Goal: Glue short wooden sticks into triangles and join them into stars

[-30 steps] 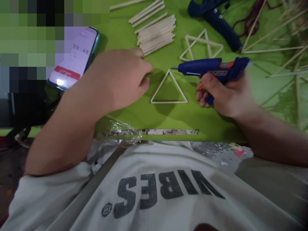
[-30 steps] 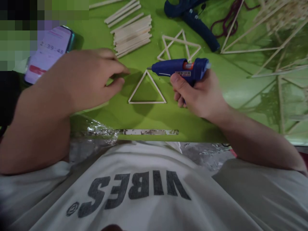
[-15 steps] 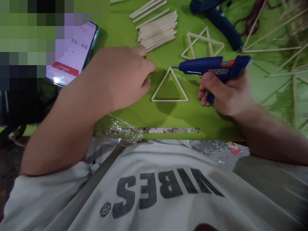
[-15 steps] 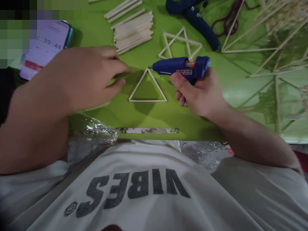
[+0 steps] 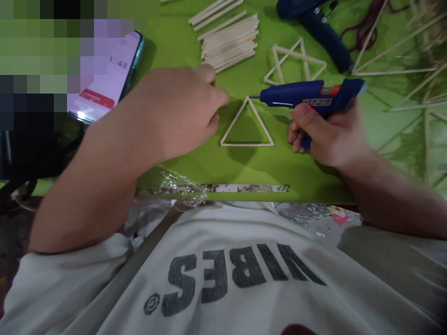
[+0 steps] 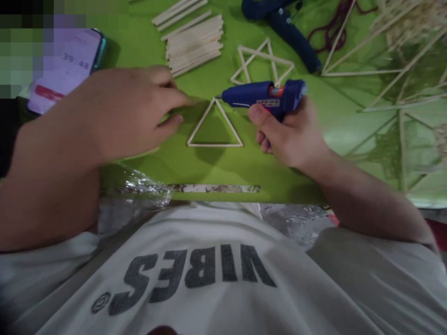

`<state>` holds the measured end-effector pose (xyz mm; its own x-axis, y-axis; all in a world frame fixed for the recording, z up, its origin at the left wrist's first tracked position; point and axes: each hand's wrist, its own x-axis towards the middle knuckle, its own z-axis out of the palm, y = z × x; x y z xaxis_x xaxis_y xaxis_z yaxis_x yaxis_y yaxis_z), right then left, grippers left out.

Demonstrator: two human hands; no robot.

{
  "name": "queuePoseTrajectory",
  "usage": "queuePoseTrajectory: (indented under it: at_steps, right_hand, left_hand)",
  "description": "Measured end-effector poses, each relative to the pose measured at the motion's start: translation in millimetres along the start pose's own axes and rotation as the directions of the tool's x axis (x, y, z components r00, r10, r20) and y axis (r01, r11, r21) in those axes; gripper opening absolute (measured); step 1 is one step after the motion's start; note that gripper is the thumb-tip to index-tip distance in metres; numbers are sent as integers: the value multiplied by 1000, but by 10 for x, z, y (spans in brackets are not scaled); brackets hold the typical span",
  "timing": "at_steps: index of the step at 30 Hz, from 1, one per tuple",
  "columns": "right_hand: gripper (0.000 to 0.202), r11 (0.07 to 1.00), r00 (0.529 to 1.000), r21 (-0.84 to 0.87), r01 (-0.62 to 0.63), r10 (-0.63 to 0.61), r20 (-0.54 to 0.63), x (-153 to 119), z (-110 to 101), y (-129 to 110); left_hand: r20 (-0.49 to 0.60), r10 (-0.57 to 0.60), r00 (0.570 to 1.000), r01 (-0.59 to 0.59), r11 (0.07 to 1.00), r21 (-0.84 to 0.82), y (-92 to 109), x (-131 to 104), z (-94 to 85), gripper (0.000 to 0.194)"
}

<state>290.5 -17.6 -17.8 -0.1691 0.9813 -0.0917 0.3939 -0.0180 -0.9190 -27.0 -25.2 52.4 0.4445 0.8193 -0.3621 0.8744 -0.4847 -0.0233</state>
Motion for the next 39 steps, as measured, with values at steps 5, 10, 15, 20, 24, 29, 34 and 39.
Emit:
queuePoseTrajectory:
  at_steps: [5, 10, 15, 20, 24, 29, 34, 39]
  right_hand:
    - [83, 1000, 999, 2, -19, 19, -38, -6, 20, -39]
    - [78, 1000, 1000, 20, -17, 17, -22, -14, 20, -52]
    - [72, 1000, 999, 17, -24, 24, -25, -17, 15, -56]
    - [77, 1000, 999, 14, -26, 26, -28, -19, 14, -44]
    - [82, 1000, 1000, 6, -8, 8, -15, -8, 11, -22]
    - [81, 1000, 1000, 4, 16, -16, -11, 9, 3, 22]
    - [81, 1000, 1000, -15, 19, -20, -16, 7, -2, 27]
    - [79, 999, 1000, -25, 31, -31, -2, 0, 0, 9]
  left_hand:
    - [14, -6, 1000, 5, 1000, 10, -1, 0, -12, 52]
    - [42, -28, 999, 30, 998, -46, 0, -8, -34, 57]
    - [87, -64, 994, 73, 992, -104, 3, -4, -40, 62]
    - [81, -63, 995, 75, 986, -149, -16, -12, -25, 64]
    - [23, -6, 1000, 7, 998, -56, -26, -20, -12, 60]
    - [13, -12, 1000, 13, 999, -35, -10, -9, -12, 57]
    - [39, -18, 999, 19, 999, -26, 3, -2, -30, 59]
    - [16, -7, 1000, 7, 1000, -10, -18, -11, -14, 57]
